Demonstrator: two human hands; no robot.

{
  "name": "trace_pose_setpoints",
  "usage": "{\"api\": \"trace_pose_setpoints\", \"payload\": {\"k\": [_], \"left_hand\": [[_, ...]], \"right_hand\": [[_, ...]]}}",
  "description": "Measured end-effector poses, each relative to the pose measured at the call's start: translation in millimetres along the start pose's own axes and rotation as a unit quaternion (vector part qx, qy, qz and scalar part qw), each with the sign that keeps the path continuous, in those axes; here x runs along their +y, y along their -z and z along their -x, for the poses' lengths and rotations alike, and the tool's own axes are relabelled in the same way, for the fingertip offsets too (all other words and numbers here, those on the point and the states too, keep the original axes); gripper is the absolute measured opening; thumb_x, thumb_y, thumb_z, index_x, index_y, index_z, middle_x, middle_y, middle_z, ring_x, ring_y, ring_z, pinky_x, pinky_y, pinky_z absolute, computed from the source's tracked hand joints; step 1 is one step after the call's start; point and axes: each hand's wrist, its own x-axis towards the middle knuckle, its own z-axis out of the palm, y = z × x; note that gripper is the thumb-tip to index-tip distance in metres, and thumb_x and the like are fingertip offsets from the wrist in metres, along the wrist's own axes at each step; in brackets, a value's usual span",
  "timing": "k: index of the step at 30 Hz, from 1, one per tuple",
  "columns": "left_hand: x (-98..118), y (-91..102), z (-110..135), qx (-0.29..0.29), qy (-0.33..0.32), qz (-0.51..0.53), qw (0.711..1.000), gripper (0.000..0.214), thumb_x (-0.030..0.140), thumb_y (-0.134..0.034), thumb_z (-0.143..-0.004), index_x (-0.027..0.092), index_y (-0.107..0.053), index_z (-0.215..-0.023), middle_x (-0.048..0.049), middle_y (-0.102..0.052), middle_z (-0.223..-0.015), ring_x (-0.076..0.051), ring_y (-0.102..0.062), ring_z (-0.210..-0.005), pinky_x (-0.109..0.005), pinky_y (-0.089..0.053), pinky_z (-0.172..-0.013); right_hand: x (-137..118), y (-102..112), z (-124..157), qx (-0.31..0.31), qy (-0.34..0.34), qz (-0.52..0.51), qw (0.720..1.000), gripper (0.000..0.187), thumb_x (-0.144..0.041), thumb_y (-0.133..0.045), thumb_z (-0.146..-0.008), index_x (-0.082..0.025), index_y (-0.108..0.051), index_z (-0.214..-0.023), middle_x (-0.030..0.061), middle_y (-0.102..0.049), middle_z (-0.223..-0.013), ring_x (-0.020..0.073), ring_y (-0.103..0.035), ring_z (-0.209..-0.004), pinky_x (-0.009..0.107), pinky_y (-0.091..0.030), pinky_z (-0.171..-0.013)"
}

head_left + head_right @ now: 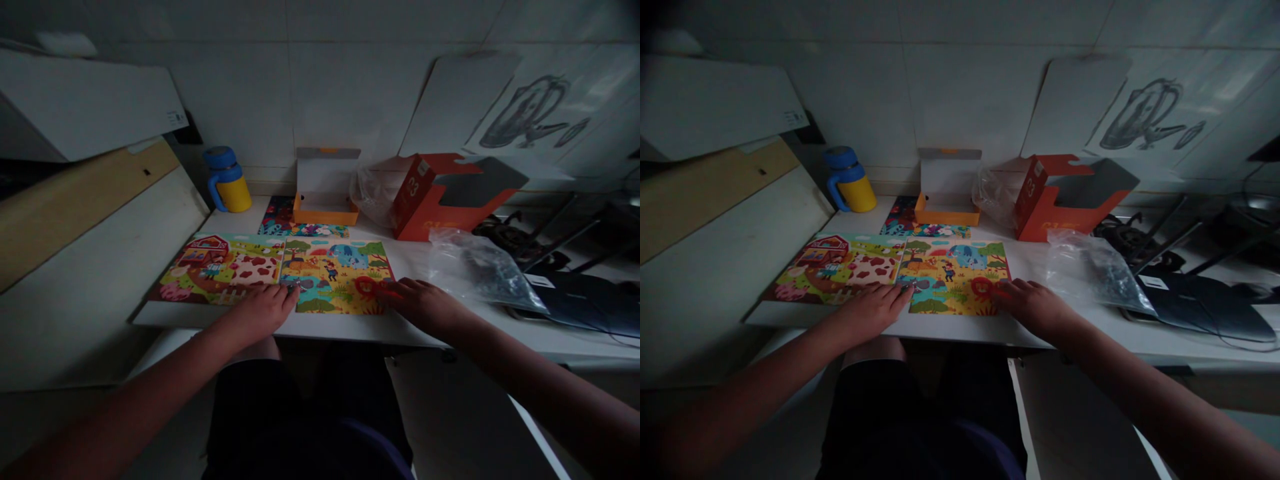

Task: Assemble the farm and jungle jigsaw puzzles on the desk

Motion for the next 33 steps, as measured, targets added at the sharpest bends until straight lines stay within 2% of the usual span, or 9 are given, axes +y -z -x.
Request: {"api": "trace_pose_setpoints", "payload": {"k": [6,10,13,17,19,22,25,28,33], "left_hand": [[-10.4,-8.0,-1.0,0.033,0.069,0.100,0.992,0.045,0.006,-0.054,-0.098,0.014,-0.066,-0.140,-0.0157,-0.077,-0.126,-0.027,-0.075,-0.111,-0.041,-0.059,-0.098],[-17.0,-14.4,0.1,0.071,0.130,0.172,0.974,0.037,0.010,-0.054,-0.102,0.016,-0.067,-0.135,-0.0132,-0.080,-0.120,-0.024,-0.078,-0.107,-0.039,-0.062,-0.096],[-14.6,-14.9,2.6,0.118,0.165,0.209,0.956,0.034,0.015,-0.052,-0.106,0.017,-0.066,-0.137,-0.0117,-0.081,-0.117,-0.024,-0.079,-0.105,-0.040,-0.064,-0.094],[8.0,-8.6,-3.2,0.170,0.115,0.205,0.957,0.049,0.003,-0.049,-0.102,0.021,-0.062,-0.146,-0.0104,-0.075,-0.133,-0.021,-0.074,-0.117,-0.040,-0.063,-0.104],[24.5,-6.6,-13.0,0.183,0.076,0.193,0.961,0.053,-0.001,-0.048,-0.100,0.019,-0.061,-0.146,-0.0110,-0.073,-0.134,-0.022,-0.072,-0.120,-0.041,-0.062,-0.106],[46.1,-8.9,-31.7,0.172,0.049,0.194,0.965,0.046,0.000,-0.050,-0.100,0.017,-0.063,-0.141,-0.0099,-0.073,-0.124,-0.023,-0.072,-0.115,-0.040,-0.064,-0.101],[57.4,-16.6,-45.7,0.161,0.061,0.229,0.958,0.036,0.003,-0.052,-0.101,0.019,-0.067,-0.131,-0.0075,-0.073,-0.119,-0.021,-0.073,-0.111,-0.037,-0.064,-0.098],[59.0,-25.1,-51.2,0.199,0.083,0.292,0.932,0.024,0.007,-0.060,-0.100,0.018,-0.069,-0.119,-0.0088,-0.073,-0.119,-0.022,-0.075,-0.110,-0.037,-0.065,-0.097],[54.1,-29.2,-50.7,0.238,0.106,0.382,0.887,0.033,0.006,-0.074,-0.091,0.021,-0.065,-0.118,-0.0071,-0.075,-0.117,-0.024,-0.074,-0.116,-0.043,-0.063,-0.101]], "right_hand": [[10.8,-6.6,-0.9,0.056,-0.108,-0.162,0.979,0.037,-0.018,-0.051,-0.107,-0.025,-0.073,-0.136,0.0090,-0.078,-0.132,0.0243,-0.077,-0.113,0.043,-0.064,-0.098],[15.9,-5.0,4.0,0.065,-0.215,-0.249,0.942,0.028,-0.028,-0.055,-0.107,-0.025,-0.075,-0.125,0.0070,-0.083,-0.117,0.0238,-0.082,-0.093,0.036,-0.066,-0.081],[10.6,-6.1,8.1,0.099,-0.284,-0.299,0.906,0.026,-0.035,-0.057,-0.107,-0.023,-0.073,-0.123,0.0079,-0.084,-0.105,0.0235,-0.081,-0.083,0.031,-0.062,-0.068],[-12.6,-8.6,3.5,0.190,-0.349,-0.260,0.880,0.027,-0.042,-0.061,-0.105,-0.020,-0.074,-0.114,0.0101,-0.082,-0.098,0.0242,-0.078,-0.075,0.033,-0.060,-0.064],[-30.3,-7.2,-6.2,0.235,-0.322,-0.241,0.885,0.024,-0.038,-0.060,-0.106,-0.021,-0.076,-0.112,0.0117,-0.081,-0.106,0.0249,-0.079,-0.086,0.036,-0.063,-0.074],[-58.8,-4.0,-28.6,0.281,-0.254,-0.246,0.892,0.025,-0.029,-0.056,-0.107,-0.024,-0.077,-0.121,0.0122,-0.079,-0.115,0.0248,-0.078,-0.098,0.037,-0.064,-0.084],[-80.7,-6.2,-51.8,0.265,-0.193,-0.226,0.917,0.028,-0.022,-0.054,-0.108,-0.025,-0.073,-0.129,0.0113,-0.078,-0.115,0.0254,-0.077,-0.100,0.040,-0.064,-0.090],[-90.3,-14.0,-64.3,0.245,-0.156,-0.202,0.935,0.024,-0.016,-0.057,-0.106,-0.025,-0.072,-0.121,0.0099,-0.079,-0.103,0.0258,-0.075,-0.092,0.039,-0.064,-0.084],[-90.2,-19.7,-63.8,0.232,-0.117,-0.234,0.937,0.031,-0.017,-0.061,-0.104,-0.026,-0.071,-0.132,0.0117,-0.078,-0.123,0.0275,-0.076,-0.105,0.043,-0.066,-0.092]]}}
